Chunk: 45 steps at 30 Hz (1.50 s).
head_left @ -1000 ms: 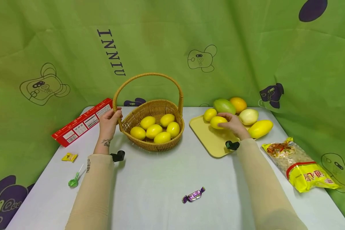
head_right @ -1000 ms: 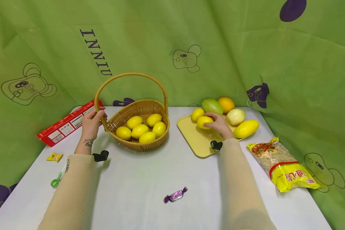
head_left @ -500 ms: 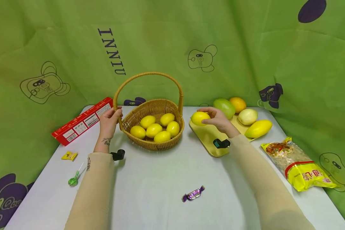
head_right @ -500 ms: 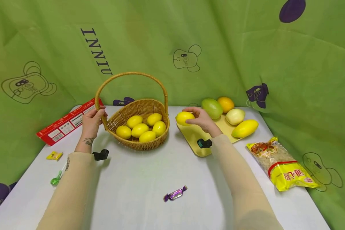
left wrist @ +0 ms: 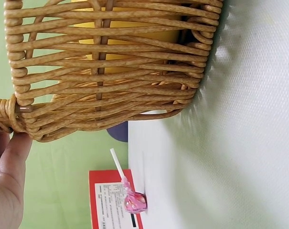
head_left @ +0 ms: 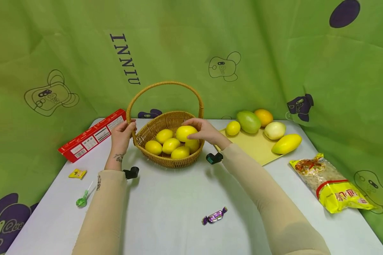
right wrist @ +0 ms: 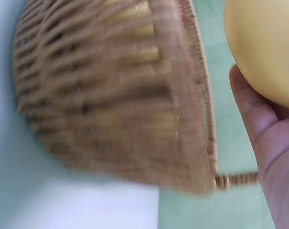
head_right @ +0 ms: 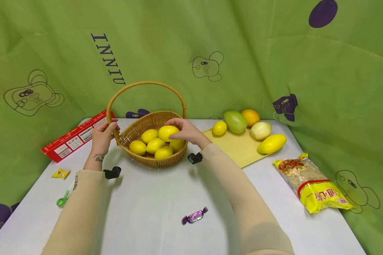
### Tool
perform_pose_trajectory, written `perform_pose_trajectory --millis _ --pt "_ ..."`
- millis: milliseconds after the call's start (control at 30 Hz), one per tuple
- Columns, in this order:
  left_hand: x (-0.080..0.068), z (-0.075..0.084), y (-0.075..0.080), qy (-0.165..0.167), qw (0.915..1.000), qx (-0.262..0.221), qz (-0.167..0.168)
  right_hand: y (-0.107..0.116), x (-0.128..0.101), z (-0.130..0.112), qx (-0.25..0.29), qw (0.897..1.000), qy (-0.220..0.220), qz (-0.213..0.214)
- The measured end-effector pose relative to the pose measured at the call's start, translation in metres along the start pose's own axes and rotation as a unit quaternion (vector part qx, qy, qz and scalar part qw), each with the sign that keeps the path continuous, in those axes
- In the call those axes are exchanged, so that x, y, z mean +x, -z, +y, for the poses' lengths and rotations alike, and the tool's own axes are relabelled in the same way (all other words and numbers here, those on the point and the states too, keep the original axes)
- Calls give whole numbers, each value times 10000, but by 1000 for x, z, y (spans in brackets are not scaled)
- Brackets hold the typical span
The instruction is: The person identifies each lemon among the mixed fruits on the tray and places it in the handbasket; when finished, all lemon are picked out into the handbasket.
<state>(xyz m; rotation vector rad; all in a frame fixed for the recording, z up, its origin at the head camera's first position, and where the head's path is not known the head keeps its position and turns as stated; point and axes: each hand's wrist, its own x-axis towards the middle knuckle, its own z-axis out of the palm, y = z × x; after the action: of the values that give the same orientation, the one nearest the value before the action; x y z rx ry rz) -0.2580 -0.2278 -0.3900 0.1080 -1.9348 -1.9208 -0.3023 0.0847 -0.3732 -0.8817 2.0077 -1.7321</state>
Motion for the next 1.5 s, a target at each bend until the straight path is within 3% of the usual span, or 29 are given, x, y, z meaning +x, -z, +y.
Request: perform_pose_trajectory --millis 333,733,933,1033,1133,1267,1400,1500 --pt "-2 1 -1 -15 10000 0 12 -7 8 -1 225 9994 180 166" --pt "-2 3 -1 -40 9999 111 46 20 -29 7 847 9950 474 253" --pt "-2 2 -1 -75 9999 63 57 47 -53 17 1039 9871 729 978" --pt "-2 1 0 -86 9999 79 57 62 -58 24 1203 9749 845 1671" --pt "-1 1 0 -88 9999 92 72 76 -58 32 1279 9557 924 2485" --pt "-1 -1 -1 -58 9999 107 89 89 -57 44 1039 9262 582 3578" --pt "-1 -1 -2 -21 9999 34 103 94 -54 56 912 8974 302 4305" --pt "-1 -1 -2 -10 9999 5 114 94 -52 65 864 8824 304 4614"
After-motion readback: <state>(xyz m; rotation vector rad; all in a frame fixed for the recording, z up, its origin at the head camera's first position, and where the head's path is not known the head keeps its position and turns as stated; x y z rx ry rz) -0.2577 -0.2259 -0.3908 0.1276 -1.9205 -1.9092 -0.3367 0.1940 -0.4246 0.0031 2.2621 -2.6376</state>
